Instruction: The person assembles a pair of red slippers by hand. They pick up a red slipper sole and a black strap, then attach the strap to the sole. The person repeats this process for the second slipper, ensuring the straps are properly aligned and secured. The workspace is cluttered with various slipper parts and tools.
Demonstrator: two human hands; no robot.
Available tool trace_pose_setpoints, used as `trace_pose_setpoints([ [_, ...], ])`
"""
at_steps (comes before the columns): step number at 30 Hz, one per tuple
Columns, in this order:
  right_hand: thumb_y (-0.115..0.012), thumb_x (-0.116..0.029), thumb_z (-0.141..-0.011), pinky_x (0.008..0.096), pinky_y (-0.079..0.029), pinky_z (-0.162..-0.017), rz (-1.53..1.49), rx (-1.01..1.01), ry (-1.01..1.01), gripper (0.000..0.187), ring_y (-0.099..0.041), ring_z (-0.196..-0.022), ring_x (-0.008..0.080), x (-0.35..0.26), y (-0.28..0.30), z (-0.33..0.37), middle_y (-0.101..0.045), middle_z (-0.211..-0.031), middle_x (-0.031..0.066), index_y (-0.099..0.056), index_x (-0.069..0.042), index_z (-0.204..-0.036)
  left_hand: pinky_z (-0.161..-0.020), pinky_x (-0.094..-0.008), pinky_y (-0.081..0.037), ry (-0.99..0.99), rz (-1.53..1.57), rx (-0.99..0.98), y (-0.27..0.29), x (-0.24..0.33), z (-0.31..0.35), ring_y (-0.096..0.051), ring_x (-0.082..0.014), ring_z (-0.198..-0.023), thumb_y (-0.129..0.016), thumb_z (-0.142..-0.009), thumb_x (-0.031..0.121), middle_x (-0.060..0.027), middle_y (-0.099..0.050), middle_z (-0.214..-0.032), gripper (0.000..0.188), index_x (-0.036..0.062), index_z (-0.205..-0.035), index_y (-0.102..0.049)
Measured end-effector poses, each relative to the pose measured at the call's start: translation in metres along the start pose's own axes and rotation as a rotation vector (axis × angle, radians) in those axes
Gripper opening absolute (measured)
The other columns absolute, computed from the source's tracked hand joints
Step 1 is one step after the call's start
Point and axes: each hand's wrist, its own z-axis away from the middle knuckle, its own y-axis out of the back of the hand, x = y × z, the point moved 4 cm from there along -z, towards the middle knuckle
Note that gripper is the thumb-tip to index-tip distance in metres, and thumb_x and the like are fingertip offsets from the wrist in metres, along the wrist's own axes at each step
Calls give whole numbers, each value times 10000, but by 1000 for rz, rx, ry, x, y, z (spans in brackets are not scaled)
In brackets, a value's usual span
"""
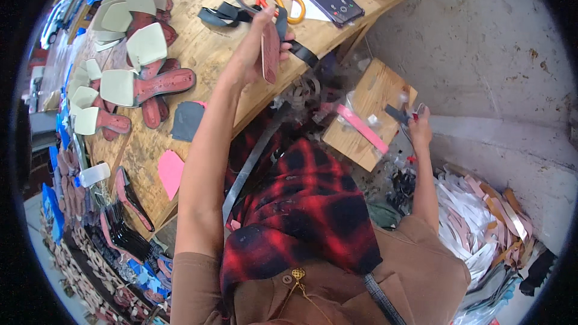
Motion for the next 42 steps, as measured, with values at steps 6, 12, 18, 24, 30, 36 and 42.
trace_pose_setpoints([
  [6, -534, -316, -984, 291, -490, -604, -710, -481, 300, 357, -611, -701, 101, -163, 3, 27, -638, -792, 56, -640, -33, -1173, -846, -339, -462, -217, -165, 67, 11, 26, 76, -596, -161, -913, -576, -835, 667, -91, -643, -1069, 768, -11, -1193, -557],
  [12, -459, -429, -1020, 179, -347, -438, -1444, -1179, 411, 489, -625, -709, 73, -384, 63, 147, -699, -939, 93, -628, 9, -1155, -875, -319, -467, -110, -330, 128, 71, 10, 192, -593, -162, -962, -665, -785, 595, -92, -644, -1046, 744, -53, -1146, -600],
  [18, -657, -347, -927, 191, -326, -393, -1443, -1407, 161, 283, -613, -655, 63, -434, 40, 193, -685, -842, 47, -637, -65, -936, -990, -316, -414, -99, -266, 171, 84, 7, 272, -550, -180, -1105, -869, -627, 344, -101, -563, -1204, 929, -80, -1342, -455],
  [24, -664, -193, -909, 190, -370, -402, -1449, -1240, 285, 133, -593, -598, 65, -423, 32, 179, -660, -784, 10, -633, -64, -927, -1029, -378, -409, 1, -587, 35, 80, -3, 277, -556, -346, -1193, -848, -529, 523, -289, -577, -1236, 1090, -116, -1327, -471],
  [30, -590, -222, -953, 338, -565, -669, -1569, -1308, -139, 185, -678, -742, 204, -383, 25, 178, -666, -864, 78, -586, -61, -1044, -988, -397, -434, -223, -855, 29, 82, -15, 283, -569, -354, -1142, -886, -510, 468, -260, -591, -1194, 1023, -68, -1295, -508],
  [36, -560, -172, -956, 242, -434, -406, -1495, -1288, 130, 188, -670, -662, 152, -391, 79, 184, -662, -829, 79, -604, 5, -1002, -1002, -380, -430, -188, -810, -186, 79, -1, 263, -558, -344, -1169, -874, -557, 464, -239, -594, -1216, 958, -63, -1278, -528],
  [42, -665, -109, -893, 272, -505, -561, -1503, -1232, -70, 169, -649, -760, 133, -369, 95, 192, -661, -903, 40, -623, -28, -1035, -981, -396, -437, -131, -963, -308, 71, 2, 260, -565, -341, -1154, -868, -553, 481, -217, -609, -1204, 936, -34, -1267, -550],
])
